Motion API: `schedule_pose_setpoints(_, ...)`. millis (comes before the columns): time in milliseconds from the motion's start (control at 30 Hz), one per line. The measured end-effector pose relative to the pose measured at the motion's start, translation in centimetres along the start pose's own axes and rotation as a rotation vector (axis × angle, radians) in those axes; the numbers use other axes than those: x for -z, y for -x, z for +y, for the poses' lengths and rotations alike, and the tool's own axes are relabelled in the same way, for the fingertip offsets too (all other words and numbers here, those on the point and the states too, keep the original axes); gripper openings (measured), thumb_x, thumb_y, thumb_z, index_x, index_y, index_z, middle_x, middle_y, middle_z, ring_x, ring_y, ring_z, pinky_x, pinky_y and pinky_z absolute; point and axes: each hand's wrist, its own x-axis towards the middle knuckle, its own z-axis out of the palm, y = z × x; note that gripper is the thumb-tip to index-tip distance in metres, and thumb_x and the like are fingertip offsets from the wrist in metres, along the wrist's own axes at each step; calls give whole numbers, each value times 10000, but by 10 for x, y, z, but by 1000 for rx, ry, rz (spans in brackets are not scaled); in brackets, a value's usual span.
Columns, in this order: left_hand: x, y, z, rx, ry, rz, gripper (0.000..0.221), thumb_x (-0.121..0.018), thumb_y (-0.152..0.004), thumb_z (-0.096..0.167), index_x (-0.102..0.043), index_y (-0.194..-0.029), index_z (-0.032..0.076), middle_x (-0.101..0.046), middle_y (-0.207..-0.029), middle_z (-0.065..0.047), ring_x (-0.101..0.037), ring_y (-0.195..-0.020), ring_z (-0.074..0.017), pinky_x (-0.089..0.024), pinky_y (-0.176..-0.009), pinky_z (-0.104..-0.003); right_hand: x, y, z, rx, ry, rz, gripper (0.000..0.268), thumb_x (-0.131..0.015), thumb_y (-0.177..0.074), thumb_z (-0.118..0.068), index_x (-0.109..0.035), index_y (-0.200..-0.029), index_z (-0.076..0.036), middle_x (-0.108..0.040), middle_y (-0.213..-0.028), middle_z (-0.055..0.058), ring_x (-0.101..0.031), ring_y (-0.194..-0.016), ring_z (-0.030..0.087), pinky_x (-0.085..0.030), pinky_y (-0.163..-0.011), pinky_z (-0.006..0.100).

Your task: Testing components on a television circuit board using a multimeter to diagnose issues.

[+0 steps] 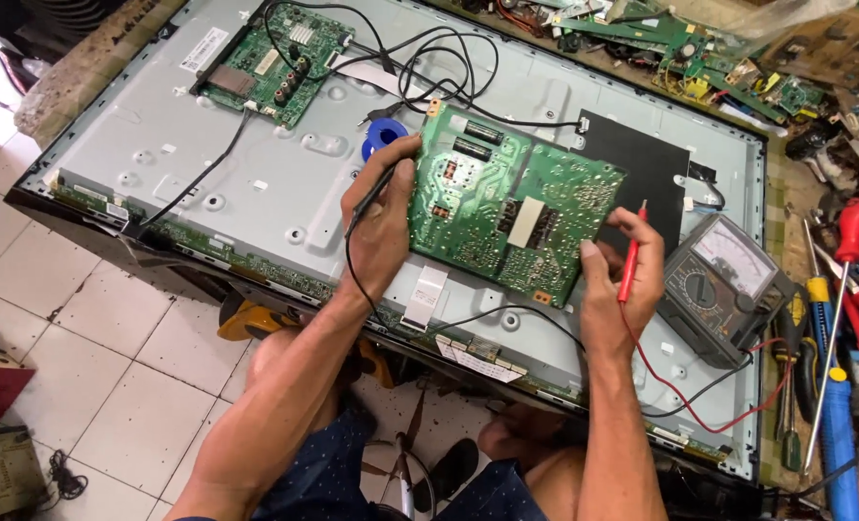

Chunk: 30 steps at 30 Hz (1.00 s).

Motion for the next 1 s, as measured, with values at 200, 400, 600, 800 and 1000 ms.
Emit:
schedule_pose_setpoints(200, -6, 3, 1, -13, 172, 44, 242, -520, -1116, 177, -677, -1266, 69, -686, -1285, -136, -631, -1249, -232, -491, -1119, -422, 2, -1, 6, 122, -147, 62, 408, -662, -1002, 9, -549, -1383, -84, -561, -1355, 130, -655, -1007, 182, -554, -869, 320)
schedule_pose_setpoints(400, -7, 4, -2, 103, 312, 59, 291, -523, -1111, 250, -645, -1294, 58, -673, -1301, -132, -657, -1179, -203, -539, -1067, -388, 1, -1, 10, 204, -189, 87, 385, -660, -1016, 5, -530, -1378, -29, -558, -1365, 168, -664, -1051, 216, -540, -895, 331)
schedule_pose_setpoints(600, -11, 1, -23, 182, 424, 109, 267, -576, -1082, 196, -666, -1281, 42, -685, -1242, -139, -633, -1181, -178, -534, -1061, -357, -2, 0, 11, 219, -174, 63, 350, -648, -1027, -32, -543, -1361, -37, -558, -1377, 162, -657, -1069, 220, -534, -933, 371)
schedule_pose_setpoints(800, -14, -1, -34, 246, 532, 159, 254, -596, -1071, 192, -669, -1258, 36, -686, -1200, -128, -644, -1154, -182, -527, -1063, -338, 0, 0, 19, 199, -237, -8, 385, -637, -1026, -37, -505, -1387, -39, -538, -1419, 168, -641, -1162, 236, -519, -977, 372)
schedule_pose_setpoints(1000, -13, 0, -46, 270, 593, 208, 249, -587, -1073, 234, -667, -1254, 83, -722, -1139, -98, -690, -1043, -130, -574, -955, -290, 1, 1, 19, 91, -283, -80, 560, -690, -967, -9, -431, -1462, -48, -501, -1439, 172, -598, -1252, 274, -491, -1059, 438)
